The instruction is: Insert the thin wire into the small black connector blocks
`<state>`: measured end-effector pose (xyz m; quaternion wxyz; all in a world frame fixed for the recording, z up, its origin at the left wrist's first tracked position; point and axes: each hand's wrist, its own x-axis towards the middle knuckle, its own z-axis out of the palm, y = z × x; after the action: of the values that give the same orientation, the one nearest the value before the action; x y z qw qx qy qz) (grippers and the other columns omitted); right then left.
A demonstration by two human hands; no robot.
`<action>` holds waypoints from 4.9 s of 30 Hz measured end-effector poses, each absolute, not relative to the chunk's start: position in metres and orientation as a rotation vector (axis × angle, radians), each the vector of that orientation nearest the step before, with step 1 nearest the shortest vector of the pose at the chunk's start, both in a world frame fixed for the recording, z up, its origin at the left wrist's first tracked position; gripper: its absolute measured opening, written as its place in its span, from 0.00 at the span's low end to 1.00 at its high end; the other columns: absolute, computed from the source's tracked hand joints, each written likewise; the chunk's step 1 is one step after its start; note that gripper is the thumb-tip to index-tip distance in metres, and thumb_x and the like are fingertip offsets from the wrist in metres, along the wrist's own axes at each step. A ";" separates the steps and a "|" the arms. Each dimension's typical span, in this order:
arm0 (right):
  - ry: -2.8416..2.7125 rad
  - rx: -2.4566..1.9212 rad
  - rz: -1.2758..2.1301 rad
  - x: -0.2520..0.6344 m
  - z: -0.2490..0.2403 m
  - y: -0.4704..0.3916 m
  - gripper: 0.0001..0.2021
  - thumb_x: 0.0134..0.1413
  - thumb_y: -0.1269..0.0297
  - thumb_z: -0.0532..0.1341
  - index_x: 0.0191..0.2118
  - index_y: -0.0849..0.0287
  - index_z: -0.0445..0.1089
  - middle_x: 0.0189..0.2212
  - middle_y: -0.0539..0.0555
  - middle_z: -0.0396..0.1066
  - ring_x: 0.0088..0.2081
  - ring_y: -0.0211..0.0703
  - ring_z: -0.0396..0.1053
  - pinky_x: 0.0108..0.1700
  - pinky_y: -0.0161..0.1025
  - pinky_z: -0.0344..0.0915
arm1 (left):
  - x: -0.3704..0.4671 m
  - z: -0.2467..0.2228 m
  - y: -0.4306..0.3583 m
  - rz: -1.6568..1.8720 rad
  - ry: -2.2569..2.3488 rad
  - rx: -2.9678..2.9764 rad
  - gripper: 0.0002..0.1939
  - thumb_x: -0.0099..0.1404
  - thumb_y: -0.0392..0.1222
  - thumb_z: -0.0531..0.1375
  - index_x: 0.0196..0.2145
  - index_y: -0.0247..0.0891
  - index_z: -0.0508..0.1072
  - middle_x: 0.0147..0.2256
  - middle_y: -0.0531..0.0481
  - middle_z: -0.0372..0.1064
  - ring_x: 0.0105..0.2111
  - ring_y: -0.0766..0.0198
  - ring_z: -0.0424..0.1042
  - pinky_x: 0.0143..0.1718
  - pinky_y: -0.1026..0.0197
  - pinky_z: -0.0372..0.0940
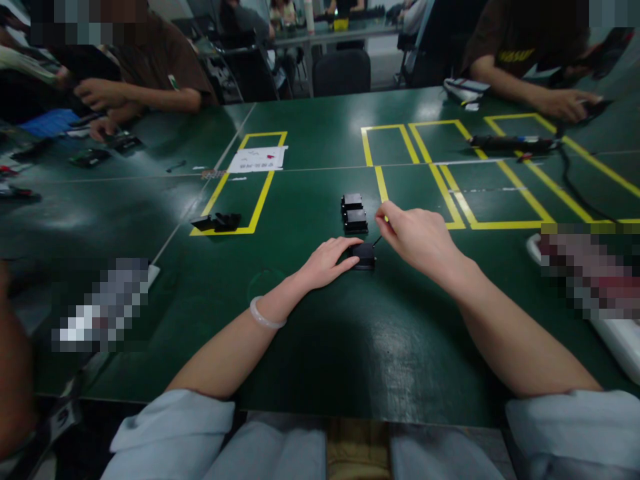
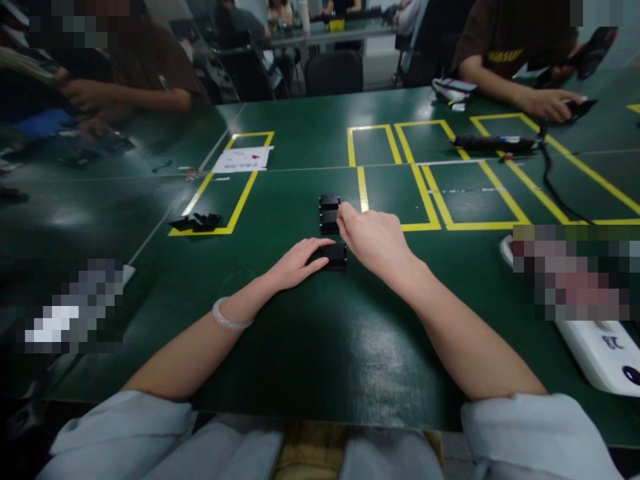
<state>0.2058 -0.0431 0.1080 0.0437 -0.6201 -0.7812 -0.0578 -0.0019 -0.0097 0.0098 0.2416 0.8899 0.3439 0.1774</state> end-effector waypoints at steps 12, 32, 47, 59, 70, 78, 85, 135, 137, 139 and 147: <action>-2.365 -1.899 -0.163 0.204 0.110 -0.044 0.20 0.68 0.52 0.43 0.47 0.57 0.67 0.32 0.57 0.77 0.33 0.48 0.73 0.29 0.38 0.44 | -0.002 0.007 -0.009 0.505 0.932 2.450 0.23 0.74 0.54 0.49 0.61 0.42 0.63 0.57 0.45 0.68 0.54 0.53 0.67 0.55 0.50 0.61; -2.355 -1.870 -0.210 0.206 0.109 -0.045 0.18 0.68 0.61 0.42 0.51 0.57 0.65 0.35 0.56 0.78 0.32 0.47 0.73 0.27 0.39 0.43 | -0.002 0.011 -0.010 0.487 0.945 2.448 0.23 0.75 0.54 0.49 0.61 0.41 0.63 0.58 0.44 0.67 0.55 0.53 0.67 0.56 0.51 0.60; -2.381 -1.843 -0.178 0.206 0.109 -0.046 0.17 0.68 0.61 0.43 0.53 0.57 0.63 0.37 0.55 0.78 0.33 0.46 0.73 0.28 0.38 0.44 | -0.002 0.010 -0.010 0.509 0.933 2.454 0.23 0.75 0.53 0.49 0.61 0.41 0.63 0.58 0.44 0.67 0.55 0.53 0.67 0.56 0.51 0.60; -2.390 -1.884 -0.196 0.206 0.110 -0.044 0.17 0.69 0.60 0.42 0.51 0.57 0.65 0.35 0.56 0.78 0.33 0.47 0.74 0.28 0.39 0.43 | -0.002 0.010 -0.009 0.509 0.923 2.460 0.22 0.75 0.53 0.49 0.60 0.41 0.63 0.57 0.45 0.68 0.54 0.53 0.67 0.55 0.51 0.60; -2.393 -1.927 -0.192 0.205 0.112 -0.045 0.19 0.69 0.57 0.42 0.47 0.58 0.67 0.34 0.58 0.77 0.34 0.48 0.74 0.29 0.39 0.43 | -0.002 0.008 -0.009 0.508 0.922 2.465 0.23 0.75 0.54 0.49 0.60 0.41 0.63 0.57 0.45 0.68 0.54 0.53 0.67 0.56 0.50 0.60; -2.397 -1.843 -0.159 0.206 0.112 -0.047 0.18 0.69 0.57 0.44 0.49 0.57 0.66 0.36 0.56 0.78 0.34 0.47 0.74 0.28 0.38 0.44 | -0.002 0.009 -0.010 0.507 0.928 2.453 0.23 0.74 0.54 0.49 0.61 0.41 0.63 0.58 0.45 0.67 0.55 0.53 0.67 0.57 0.50 0.60; -2.397 -1.888 -0.166 0.204 0.113 -0.047 0.18 0.69 0.60 0.42 0.51 0.57 0.65 0.36 0.57 0.78 0.34 0.48 0.74 0.28 0.39 0.43 | -0.002 0.010 -0.010 0.496 0.937 2.457 0.23 0.74 0.54 0.49 0.60 0.41 0.63 0.58 0.45 0.67 0.55 0.53 0.67 0.56 0.51 0.60; -2.417 -1.881 -0.176 0.205 0.112 -0.046 0.20 0.69 0.54 0.42 0.46 0.57 0.67 0.33 0.58 0.77 0.34 0.49 0.74 0.29 0.39 0.44 | -0.002 0.010 -0.010 0.501 0.936 2.457 0.23 0.74 0.54 0.49 0.61 0.41 0.63 0.58 0.44 0.67 0.55 0.53 0.67 0.56 0.50 0.61; -2.413 -1.906 -0.186 0.205 0.112 -0.046 0.20 0.69 0.57 0.41 0.47 0.58 0.67 0.33 0.58 0.77 0.34 0.49 0.74 0.29 0.39 0.44 | -0.002 0.010 -0.010 0.506 0.931 2.458 0.23 0.74 0.54 0.49 0.61 0.42 0.63 0.58 0.45 0.67 0.55 0.53 0.67 0.56 0.50 0.61; -2.407 -1.890 -0.162 0.205 0.112 -0.045 0.18 0.69 0.59 0.41 0.50 0.57 0.66 0.35 0.58 0.77 0.34 0.48 0.74 0.29 0.38 0.44 | -0.002 0.010 -0.010 0.511 0.929 2.458 0.23 0.74 0.54 0.49 0.61 0.42 0.63 0.58 0.45 0.67 0.55 0.53 0.67 0.56 0.50 0.60; -2.401 -1.828 -0.142 0.206 0.111 -0.046 0.19 0.69 0.55 0.43 0.48 0.57 0.66 0.35 0.56 0.77 0.33 0.47 0.73 0.28 0.38 0.44 | -0.002 0.010 -0.010 0.502 0.935 2.451 0.23 0.74 0.54 0.49 0.61 0.41 0.63 0.58 0.44 0.67 0.55 0.53 0.67 0.57 0.50 0.60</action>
<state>0.2058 -0.0464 0.1111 0.0605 -0.6040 -0.7933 -0.0468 -0.0017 -0.0099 0.0099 0.2332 0.8924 0.3404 0.1826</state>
